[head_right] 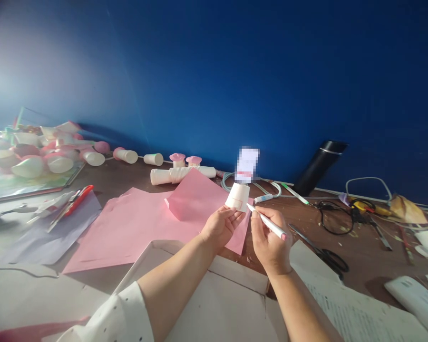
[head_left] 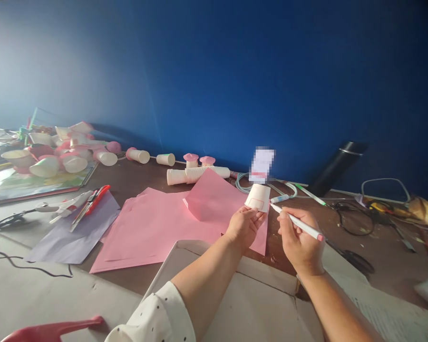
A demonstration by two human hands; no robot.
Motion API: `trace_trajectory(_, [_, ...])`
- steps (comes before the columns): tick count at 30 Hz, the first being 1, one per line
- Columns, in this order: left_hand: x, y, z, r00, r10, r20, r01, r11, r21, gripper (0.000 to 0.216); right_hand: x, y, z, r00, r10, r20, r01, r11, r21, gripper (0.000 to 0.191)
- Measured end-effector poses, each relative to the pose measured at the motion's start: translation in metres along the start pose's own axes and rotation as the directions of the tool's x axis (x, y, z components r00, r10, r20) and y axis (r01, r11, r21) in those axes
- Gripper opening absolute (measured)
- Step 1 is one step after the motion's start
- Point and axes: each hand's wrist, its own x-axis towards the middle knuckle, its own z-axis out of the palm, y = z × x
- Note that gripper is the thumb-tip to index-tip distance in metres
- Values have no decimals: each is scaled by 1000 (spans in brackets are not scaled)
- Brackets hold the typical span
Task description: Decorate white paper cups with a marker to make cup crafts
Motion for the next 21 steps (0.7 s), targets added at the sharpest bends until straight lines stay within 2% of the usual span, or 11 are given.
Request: trace_trajectory(21, [-1,1,1,999,2,-34,-1,1000,28,9,0,-5,2,998,-26,59,27,1000,-12,22])
